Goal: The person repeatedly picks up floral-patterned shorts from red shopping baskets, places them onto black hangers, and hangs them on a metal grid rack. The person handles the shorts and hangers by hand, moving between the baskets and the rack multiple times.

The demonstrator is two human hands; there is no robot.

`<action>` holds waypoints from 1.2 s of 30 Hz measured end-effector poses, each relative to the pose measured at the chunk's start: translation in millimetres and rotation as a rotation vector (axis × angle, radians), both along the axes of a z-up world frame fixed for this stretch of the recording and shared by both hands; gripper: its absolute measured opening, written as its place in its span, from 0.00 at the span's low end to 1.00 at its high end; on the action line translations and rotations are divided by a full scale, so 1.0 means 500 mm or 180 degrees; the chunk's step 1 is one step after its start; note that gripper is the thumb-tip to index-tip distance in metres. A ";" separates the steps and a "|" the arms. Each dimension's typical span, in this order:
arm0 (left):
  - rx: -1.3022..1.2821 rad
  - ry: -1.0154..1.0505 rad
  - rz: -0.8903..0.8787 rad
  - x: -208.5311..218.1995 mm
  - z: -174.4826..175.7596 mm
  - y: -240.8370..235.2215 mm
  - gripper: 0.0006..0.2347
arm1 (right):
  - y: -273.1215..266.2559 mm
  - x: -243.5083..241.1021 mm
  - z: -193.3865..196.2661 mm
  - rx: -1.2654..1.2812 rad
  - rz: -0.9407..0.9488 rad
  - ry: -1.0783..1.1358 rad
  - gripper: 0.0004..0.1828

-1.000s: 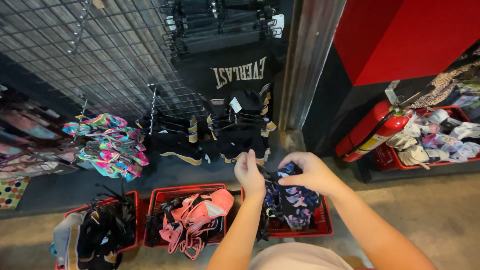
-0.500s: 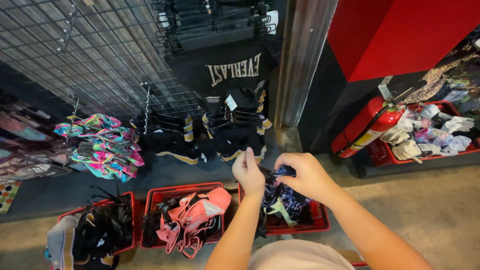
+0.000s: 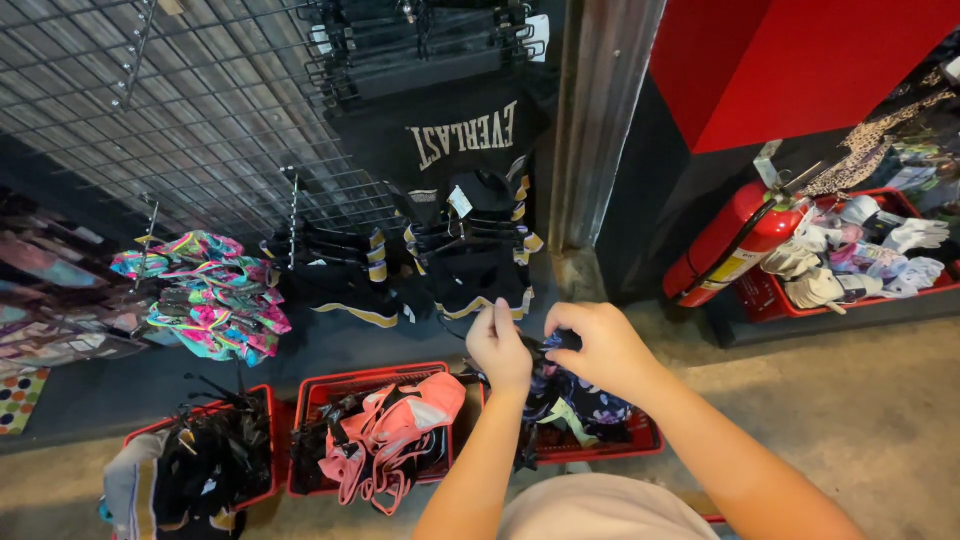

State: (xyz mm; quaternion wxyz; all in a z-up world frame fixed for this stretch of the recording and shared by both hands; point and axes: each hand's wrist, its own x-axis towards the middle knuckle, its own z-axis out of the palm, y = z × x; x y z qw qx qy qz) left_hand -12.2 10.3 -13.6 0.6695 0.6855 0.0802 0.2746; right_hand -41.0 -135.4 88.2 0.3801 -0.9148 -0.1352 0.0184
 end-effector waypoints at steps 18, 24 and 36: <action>0.0149 -0.0148 -0.0651 -0.006 0.053 -0.008 0.20 | 0.014 0.013 0.049 -0.0299 0.0221 -0.0224 0.20; -0.0317 0.0341 -0.0697 0.009 0.029 -0.012 0.15 | 0.044 0.028 0.084 -0.0821 0.0529 0.0142 0.32; -0.0737 0.0882 0.0782 0.012 -0.325 0.230 0.16 | -0.113 0.052 0.153 0.0133 0.0012 -0.0515 0.27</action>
